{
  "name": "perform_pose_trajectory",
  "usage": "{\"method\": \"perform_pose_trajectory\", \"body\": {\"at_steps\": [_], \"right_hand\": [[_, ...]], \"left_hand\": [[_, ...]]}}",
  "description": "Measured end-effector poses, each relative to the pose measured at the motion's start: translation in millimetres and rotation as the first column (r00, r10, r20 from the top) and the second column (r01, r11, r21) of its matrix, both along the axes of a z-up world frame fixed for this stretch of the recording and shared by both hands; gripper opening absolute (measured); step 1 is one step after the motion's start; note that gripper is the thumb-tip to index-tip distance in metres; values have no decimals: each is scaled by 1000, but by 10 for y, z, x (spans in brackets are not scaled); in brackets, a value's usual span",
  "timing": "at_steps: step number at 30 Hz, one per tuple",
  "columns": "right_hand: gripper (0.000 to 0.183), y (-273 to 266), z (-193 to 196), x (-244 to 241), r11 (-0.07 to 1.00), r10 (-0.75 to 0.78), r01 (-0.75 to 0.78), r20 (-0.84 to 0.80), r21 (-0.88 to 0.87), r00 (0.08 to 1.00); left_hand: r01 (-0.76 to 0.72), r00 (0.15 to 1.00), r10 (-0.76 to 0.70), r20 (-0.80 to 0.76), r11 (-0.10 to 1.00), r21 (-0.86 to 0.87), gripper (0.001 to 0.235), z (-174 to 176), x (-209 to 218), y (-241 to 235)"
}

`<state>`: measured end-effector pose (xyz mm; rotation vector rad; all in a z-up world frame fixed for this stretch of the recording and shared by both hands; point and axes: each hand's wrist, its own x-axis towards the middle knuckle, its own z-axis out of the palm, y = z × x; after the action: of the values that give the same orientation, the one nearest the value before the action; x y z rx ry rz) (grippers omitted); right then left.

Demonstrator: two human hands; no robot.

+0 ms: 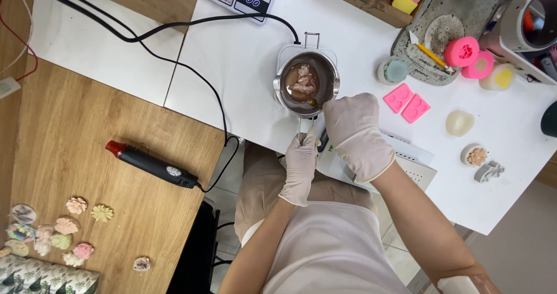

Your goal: The person removes two flower-shaped items from flexible silicone molds by hand, places them on a perforated tray, and then stirs a melting mixture in a small pot on a hot plate. The person handles molds, finished items, and a stirring tool during the process.

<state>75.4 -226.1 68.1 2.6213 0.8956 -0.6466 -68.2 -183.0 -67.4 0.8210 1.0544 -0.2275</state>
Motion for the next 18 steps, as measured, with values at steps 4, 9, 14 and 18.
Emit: {"method": "perform_pose_trajectory", "body": {"at_steps": [4, 9, 14, 18], "right_hand": [[7, -8, -31, -43, 998, -34, 35, -18, 45, 999], [3, 0, -31, -103, 989, -80, 87, -63, 119, 995], [3, 24, -64, -162, 991, -106, 112, -79, 70, 991], [4, 63, -13, -194, 990, -133, 138, -101, 42, 986]], "left_hand": [[-13, 999, 14, 39, 1000, -18, 34, 34, 28, -35], [-64, 998, 65, 27, 996, -59, 38, -15, 42, -152], [-183, 978, 191, 80, 978, -104, 16, -598, -153, -498], [16, 982, -16, 186, 1000, 3, 23, -882, -433, -727]]}}
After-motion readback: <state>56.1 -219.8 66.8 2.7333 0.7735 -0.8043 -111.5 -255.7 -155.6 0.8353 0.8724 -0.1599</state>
